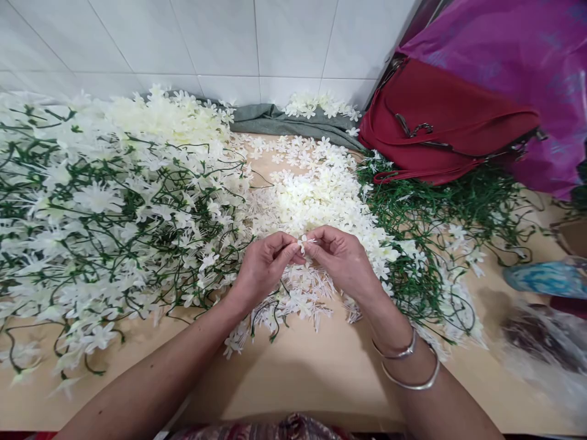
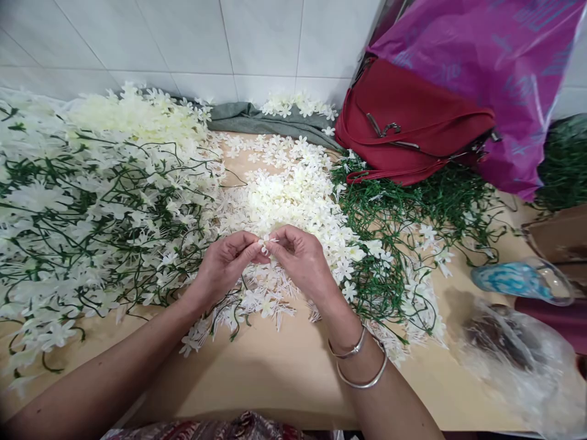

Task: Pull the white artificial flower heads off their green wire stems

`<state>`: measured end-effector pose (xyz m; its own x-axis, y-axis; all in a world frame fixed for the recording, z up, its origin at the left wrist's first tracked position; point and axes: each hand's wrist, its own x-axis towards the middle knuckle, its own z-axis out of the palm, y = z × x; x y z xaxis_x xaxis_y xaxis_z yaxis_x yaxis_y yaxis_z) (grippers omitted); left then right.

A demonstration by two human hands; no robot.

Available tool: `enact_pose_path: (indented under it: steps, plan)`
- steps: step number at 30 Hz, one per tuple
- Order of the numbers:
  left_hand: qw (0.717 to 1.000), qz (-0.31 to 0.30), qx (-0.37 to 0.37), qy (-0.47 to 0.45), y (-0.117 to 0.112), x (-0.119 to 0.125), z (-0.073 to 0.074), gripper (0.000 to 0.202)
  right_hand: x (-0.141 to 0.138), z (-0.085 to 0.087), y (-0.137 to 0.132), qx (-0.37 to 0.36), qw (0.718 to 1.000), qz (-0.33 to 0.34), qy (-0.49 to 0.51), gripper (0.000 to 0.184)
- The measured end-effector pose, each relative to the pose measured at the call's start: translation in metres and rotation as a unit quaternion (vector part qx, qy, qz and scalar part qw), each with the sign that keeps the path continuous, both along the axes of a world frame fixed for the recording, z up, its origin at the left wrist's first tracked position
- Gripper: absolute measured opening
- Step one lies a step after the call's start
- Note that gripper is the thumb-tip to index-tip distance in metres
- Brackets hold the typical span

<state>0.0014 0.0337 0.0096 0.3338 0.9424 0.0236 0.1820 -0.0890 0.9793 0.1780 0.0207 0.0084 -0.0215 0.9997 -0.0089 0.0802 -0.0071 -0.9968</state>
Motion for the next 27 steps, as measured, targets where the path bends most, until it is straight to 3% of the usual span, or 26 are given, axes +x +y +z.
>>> enact_pose_path:
  steps: [7, 12, 16, 18, 20, 23, 25, 27]
  plan:
    - [0.999, -0.021, -0.016, -0.031, 0.004, -0.001, 0.0, 0.025, -0.002, 0.001, 0.0, -0.008, 1.0, -0.003, 0.01, 0.021]
    - [0.995, -0.044, -0.016, -0.086, 0.0, 0.002, 0.011, 0.025, 0.004, 0.008, 0.0, 0.016, 0.998, -0.02, 0.064, 0.026]
    - [0.996, -0.017, 0.026, -0.082, -0.004, -0.002, 0.026, 0.019, 0.015, 0.014, 0.001, 0.096, 0.988, -0.088, 0.079, 0.018]
    - [0.993, 0.041, 0.097, -0.045, -0.002, -0.01, 0.035, 0.021, 0.022, 0.017, 0.002, 0.132, 0.981, -0.126, 0.06, 0.016]
    - [0.961, 0.165, 0.223, 0.015, 0.003, -0.02, 0.046, 0.027, 0.029, 0.02, 0.002, 0.163, 0.971, -0.174, 0.03, 0.015]
    - [0.858, 0.311, 0.397, 0.097, 0.009, -0.031, 0.061, 0.051, 0.039, 0.024, 0.003, 0.198, 0.95, -0.241, -0.003, 0.014]
    - [0.814, 0.349, 0.443, 0.135, 0.009, -0.031, 0.064, 0.056, 0.043, 0.025, 0.003, 0.202, 0.941, -0.27, -0.036, 0.013]
    - [0.795, 0.346, 0.474, 0.152, 0.006, -0.025, 0.061, 0.053, 0.046, 0.023, 0.004, 0.199, 0.933, -0.284, -0.097, 0.01]
